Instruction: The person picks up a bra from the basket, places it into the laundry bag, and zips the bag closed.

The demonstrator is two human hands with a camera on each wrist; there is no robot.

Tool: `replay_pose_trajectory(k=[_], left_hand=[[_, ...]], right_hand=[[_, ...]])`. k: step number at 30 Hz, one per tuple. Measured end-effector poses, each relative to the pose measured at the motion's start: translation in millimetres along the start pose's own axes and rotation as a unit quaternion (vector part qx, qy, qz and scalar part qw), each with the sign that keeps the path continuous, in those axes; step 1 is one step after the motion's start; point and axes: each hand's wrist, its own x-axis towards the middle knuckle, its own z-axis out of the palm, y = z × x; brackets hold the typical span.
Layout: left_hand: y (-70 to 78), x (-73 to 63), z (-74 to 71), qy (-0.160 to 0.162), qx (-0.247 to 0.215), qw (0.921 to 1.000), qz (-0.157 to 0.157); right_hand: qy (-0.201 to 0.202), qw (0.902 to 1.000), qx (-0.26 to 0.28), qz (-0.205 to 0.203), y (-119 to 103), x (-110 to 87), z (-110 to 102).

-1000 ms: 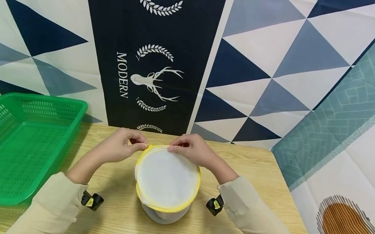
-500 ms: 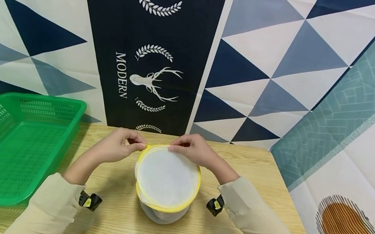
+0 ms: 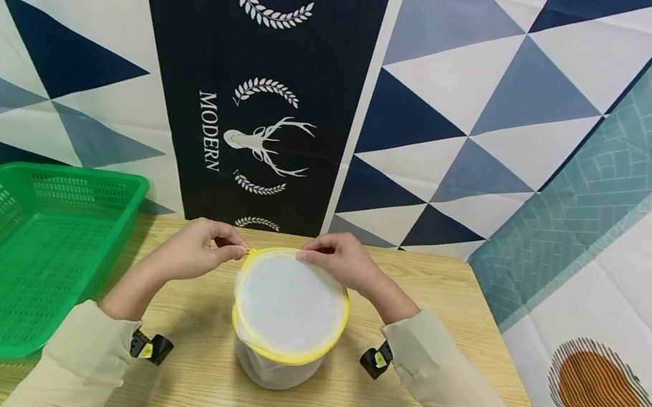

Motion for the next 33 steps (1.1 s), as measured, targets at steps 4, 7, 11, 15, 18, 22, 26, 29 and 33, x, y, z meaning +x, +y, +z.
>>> replay_pose_trajectory(k=[4, 7, 11, 15, 18, 22, 26, 29, 33], left_hand=[[0.0, -0.5, -2.0, 0.000, 0.006, 1.0000, -0.005], [0.2, -0.8, -3.2, -0.002, 0.010, 0.9999, -0.007], [0.9, -1.6, -5.2, -0.004, 0.011, 0.9999, -0.007], [1.7, -2.8, -7.7, -0.002, 0.009, 0.9999, -0.008], [2.0, -3.3, -8.5, -0.001, 0.008, 0.9999, -0.010], [1.3, -3.4, -8.5, -0.003, 0.009, 0.9999, -0.012], [-0.2, -4.7, -9.6, -0.001, 0.008, 0.9999, -0.014], [-1.1, -5.9, -10.5, -0.001, 0.008, 0.9998, -0.017], [-1.7, -7.1, -10.9, -0.003, 0.007, 0.9998, -0.021]], right_hand=[[0.004, 0.9999, 0.009, 0.009, -3, -1.4, 2], [0.010, 0.9998, 0.009, 0.014, -4, -1.2, 3], [0.016, 0.9997, 0.006, 0.019, -5, -1.6, 5], [0.029, 0.9992, 0.003, 0.026, -6, -2.8, 5], [0.038, 0.9987, 0.001, 0.034, -6, -3.9, 5], [0.045, 0.9983, -0.001, 0.038, -6, -5.7, 5], [0.060, 0.9972, 0.001, 0.046, -5, -5.6, 6], [0.072, 0.9956, 0.006, 0.060, -3, -4.5, 7], [0.077, 0.9945, 0.009, 0.070, -1, -3.8, 7]])
